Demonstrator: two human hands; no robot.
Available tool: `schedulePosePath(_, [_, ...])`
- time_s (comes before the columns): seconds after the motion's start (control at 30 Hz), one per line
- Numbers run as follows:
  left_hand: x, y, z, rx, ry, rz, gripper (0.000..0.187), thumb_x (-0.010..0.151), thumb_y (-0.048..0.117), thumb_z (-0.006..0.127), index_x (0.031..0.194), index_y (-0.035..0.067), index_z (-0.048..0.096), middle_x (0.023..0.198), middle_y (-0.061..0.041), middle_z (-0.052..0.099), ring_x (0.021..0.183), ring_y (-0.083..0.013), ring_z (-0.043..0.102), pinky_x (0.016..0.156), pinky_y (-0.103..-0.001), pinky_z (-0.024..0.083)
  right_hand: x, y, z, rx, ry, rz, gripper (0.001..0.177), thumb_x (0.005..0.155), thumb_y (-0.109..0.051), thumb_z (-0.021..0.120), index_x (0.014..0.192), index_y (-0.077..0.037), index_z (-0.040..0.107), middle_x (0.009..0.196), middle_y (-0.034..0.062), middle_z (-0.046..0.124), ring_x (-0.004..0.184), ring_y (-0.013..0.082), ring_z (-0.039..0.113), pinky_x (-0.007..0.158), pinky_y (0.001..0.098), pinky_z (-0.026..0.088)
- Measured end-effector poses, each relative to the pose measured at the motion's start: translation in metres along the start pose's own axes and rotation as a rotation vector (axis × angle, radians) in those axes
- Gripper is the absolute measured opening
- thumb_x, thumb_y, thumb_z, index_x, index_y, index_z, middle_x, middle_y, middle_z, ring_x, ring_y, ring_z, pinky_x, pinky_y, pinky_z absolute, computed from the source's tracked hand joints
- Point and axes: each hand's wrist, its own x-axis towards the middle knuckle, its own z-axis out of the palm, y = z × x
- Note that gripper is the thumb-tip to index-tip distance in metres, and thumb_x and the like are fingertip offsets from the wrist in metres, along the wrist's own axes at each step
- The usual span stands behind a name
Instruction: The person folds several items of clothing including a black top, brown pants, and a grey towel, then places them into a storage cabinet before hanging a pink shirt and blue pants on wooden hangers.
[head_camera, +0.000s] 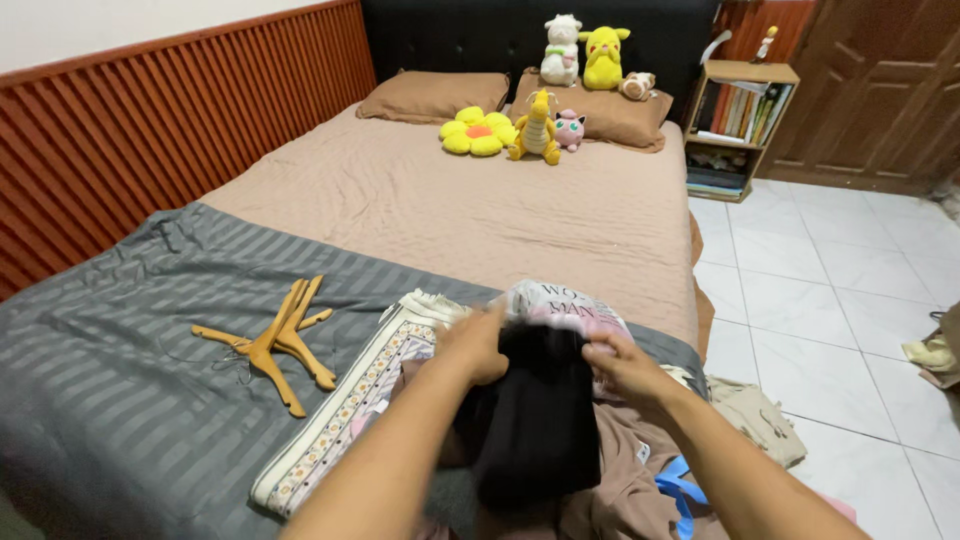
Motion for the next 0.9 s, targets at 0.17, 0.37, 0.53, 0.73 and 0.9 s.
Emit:
schedulePosePath(0.17, [-0.027,0.006,0.059,0.093,-0.049,-0.332,0.112,0.080,0.040,0.087,0.157,0.028,0.007,0.168,-0.015,0.017,0.150,-0.0414,0.019,0.115,-0.062,0.023,0.031,0.088,0.017,-0.328,0.070,0.139,0.081,0.085,-0.048,0.075,0.152,-0.011,0.048,0.138,0.0153,0.067,0.128,0.0244,0.065,0.103,0.0344,0.051])
schedulePosePath(0.37, [-0.056,-0.042,0.197,-0.434,0.100,-0.722,0.066,0.083,0.043,0.078,0.135,0.013,0.051,0.133,-0.018,0.063,0.126,-0.0366,0.060,0.106,-0.045,0.048,0.004,0.173,0.050,-0.222,0.109,0.475,0.082,0.088,-0.043,0.079,0.154,-0.011,0.044,0.121,0.0118,0.067,0.104,0.0212,0.065,0.084,0.0357,0.054])
schedulePosePath(0.53, [-0.052,-0.056,0.227,-0.447,0.219,-0.756,0.033,0.080,0.036,0.077,0.104,0.018,0.064,0.113,-0.016,0.071,0.110,-0.0342,0.066,0.096,-0.045,0.052,-0.003,0.185,0.082,0.219,0.338,0.530,0.068,0.094,-0.027,0.075,0.150,-0.013,0.040,0.089,0.0066,0.074,0.070,0.0184,0.065,0.061,0.0342,0.051])
schedulePosePath(0.73, [-0.045,-0.059,0.228,-0.723,0.268,-0.882,0.025,0.081,0.032,0.065,0.085,0.009,0.073,0.096,-0.016,0.078,0.095,-0.0332,0.072,0.086,-0.045,0.053,-0.002,0.149,0.090,0.371,0.371,0.532,0.023,0.094,-0.025,0.072,0.106,-0.007,0.062,0.082,0.0068,0.069,0.072,0.0204,0.069,0.066,0.0346,0.053])
schedulePosePath(0.9, [-0.040,-0.036,0.191,-1.499,0.247,-1.028,0.060,0.093,0.053,0.067,0.131,0.008,0.059,0.122,-0.014,0.061,0.104,-0.0341,0.062,0.093,-0.052,0.057,-0.027,0.088,0.058,0.635,0.171,0.522,0.019,0.090,-0.023,0.072,0.091,-0.005,0.066,0.080,0.0068,0.070,0.070,0.0179,0.067,0.068,0.0301,0.055])
